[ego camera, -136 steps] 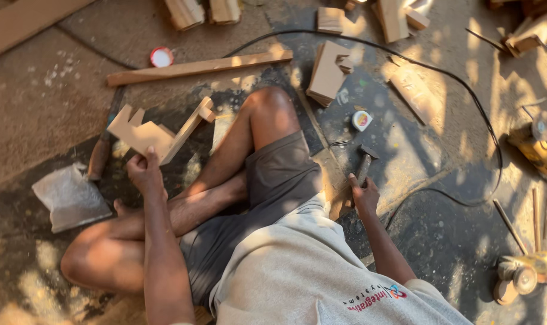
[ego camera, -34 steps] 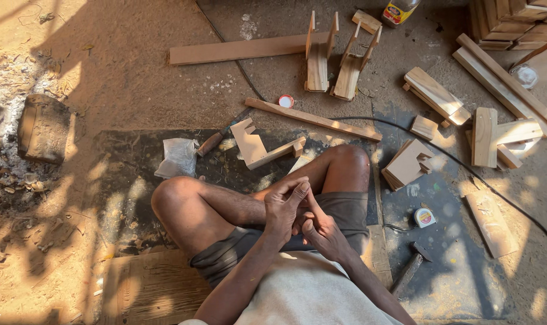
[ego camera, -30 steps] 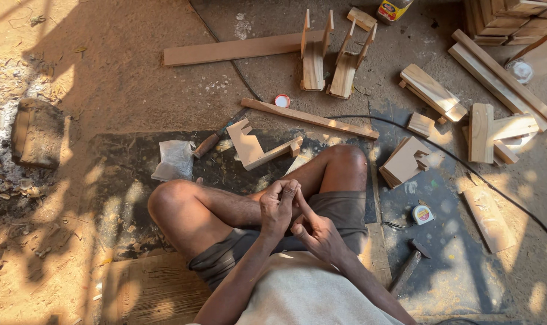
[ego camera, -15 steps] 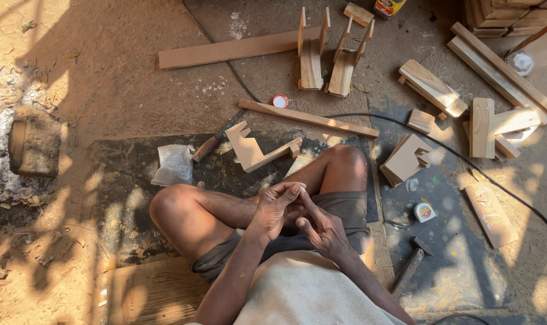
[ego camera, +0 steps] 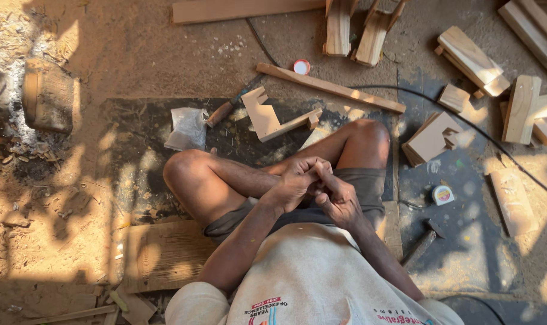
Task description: The person sits cross-legged on the ground among scattered wooden pieces and assembles small notched wooden components. They fit small wooden strips into cut slots on shaped boards, tap the joints with a hammer, and press pieces together by hand, working on one piece at a time.
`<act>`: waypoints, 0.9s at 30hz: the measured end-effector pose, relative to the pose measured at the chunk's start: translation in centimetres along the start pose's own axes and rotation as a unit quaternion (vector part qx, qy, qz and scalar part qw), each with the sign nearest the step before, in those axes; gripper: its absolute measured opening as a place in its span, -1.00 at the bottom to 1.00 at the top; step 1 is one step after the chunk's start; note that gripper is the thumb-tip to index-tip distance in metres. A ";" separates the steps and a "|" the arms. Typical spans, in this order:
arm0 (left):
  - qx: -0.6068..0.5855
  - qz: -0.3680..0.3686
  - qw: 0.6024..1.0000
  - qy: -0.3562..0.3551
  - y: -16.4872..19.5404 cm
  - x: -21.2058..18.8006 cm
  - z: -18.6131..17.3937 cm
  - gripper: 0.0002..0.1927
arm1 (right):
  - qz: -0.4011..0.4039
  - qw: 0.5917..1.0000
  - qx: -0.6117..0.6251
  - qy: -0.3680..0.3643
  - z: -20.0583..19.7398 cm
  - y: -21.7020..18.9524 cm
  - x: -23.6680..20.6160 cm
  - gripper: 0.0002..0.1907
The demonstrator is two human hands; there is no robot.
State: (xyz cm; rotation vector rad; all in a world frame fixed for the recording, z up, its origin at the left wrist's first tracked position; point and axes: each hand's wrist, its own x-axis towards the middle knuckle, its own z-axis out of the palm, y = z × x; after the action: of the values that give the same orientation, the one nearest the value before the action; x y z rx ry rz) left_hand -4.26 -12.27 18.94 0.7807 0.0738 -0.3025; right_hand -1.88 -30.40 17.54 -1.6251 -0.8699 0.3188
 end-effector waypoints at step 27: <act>0.157 0.143 0.977 0.017 1.5 1.2 5.2 -0.67 | 0.120 0.896 0.425 -0.045 -1.4 -2.6 0.7 0.27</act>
State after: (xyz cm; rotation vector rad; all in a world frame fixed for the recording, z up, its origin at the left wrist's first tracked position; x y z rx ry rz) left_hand -2.96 -15.26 23.45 1.0963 -0.0568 -0.0258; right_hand -1.43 -30.93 20.55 -0.8866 -0.4720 0.8264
